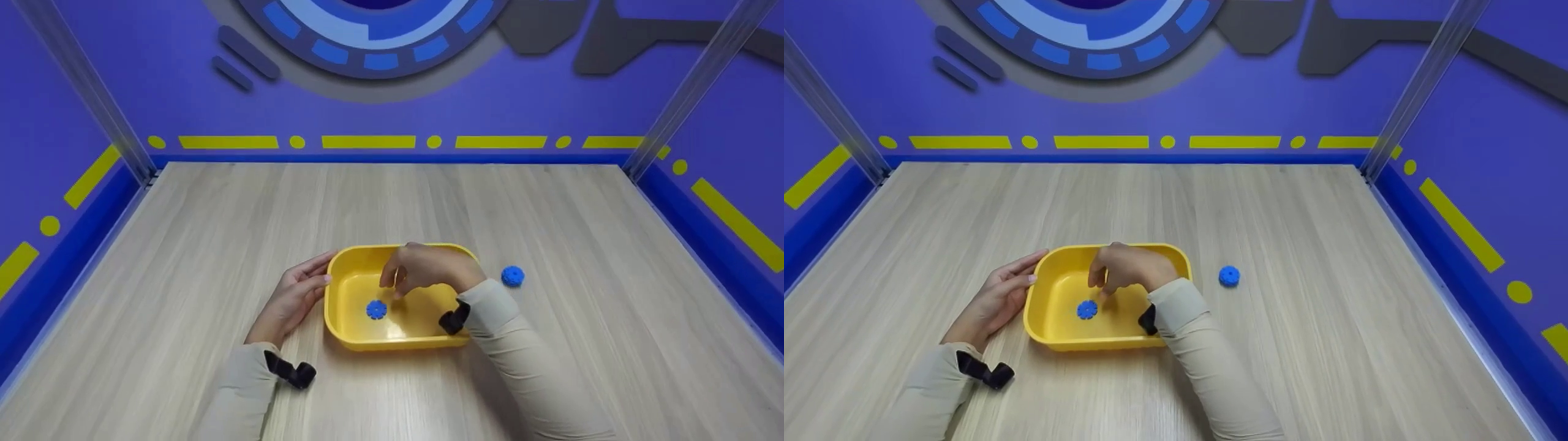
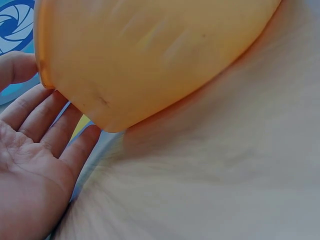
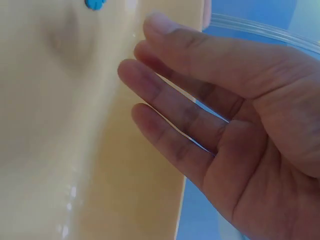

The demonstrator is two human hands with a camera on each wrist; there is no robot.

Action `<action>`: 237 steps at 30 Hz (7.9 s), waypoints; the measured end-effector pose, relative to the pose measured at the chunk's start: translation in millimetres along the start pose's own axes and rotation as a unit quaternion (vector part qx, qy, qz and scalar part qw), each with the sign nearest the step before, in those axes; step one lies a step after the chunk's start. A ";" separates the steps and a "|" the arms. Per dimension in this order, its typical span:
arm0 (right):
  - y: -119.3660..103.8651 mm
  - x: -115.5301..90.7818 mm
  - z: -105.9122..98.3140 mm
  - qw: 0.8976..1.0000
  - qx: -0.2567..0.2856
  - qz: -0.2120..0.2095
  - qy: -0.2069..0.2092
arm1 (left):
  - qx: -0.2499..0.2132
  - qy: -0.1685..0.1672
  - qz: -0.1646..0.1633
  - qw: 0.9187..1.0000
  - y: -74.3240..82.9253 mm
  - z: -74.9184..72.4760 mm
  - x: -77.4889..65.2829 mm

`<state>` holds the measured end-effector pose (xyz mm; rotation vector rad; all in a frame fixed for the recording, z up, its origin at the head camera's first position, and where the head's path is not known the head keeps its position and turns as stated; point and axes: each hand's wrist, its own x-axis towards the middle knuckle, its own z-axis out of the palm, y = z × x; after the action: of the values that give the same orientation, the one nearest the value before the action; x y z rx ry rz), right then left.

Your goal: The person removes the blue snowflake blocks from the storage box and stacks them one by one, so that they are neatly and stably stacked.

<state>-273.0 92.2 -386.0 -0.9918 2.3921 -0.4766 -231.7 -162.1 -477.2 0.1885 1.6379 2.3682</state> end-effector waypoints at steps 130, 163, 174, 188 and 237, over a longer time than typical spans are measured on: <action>39.2 -75.2 -26.7 0.977 -0.050 -0.023 0.206 | -0.007 0.011 -0.006 1.000 0.6 0.4 -0.7; 119.3 -134.7 2.9 0.919 0.040 0.116 0.376 | -0.009 0.012 -0.011 1.000 0.2 3.7 0.5; 133.3 -138.5 8.2 0.919 0.079 0.157 0.353 | -0.005 -0.003 0.002 1.000 -0.1 0.6 -1.0; 142.2 -143.2 10.9 0.918 0.107 0.199 0.325 | -0.005 0.001 0.007 1.000 -0.4 0.6 -1.3; 145.9 -139.0 13.8 0.905 0.122 0.202 0.354 | 0.014 -0.002 0.007 1.000 0.2 -3.9 -0.1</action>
<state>-261.3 290.0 -425.2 -0.1874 2.9517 -1.0829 -232.6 -165.7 -478.5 0.2099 1.6737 2.3549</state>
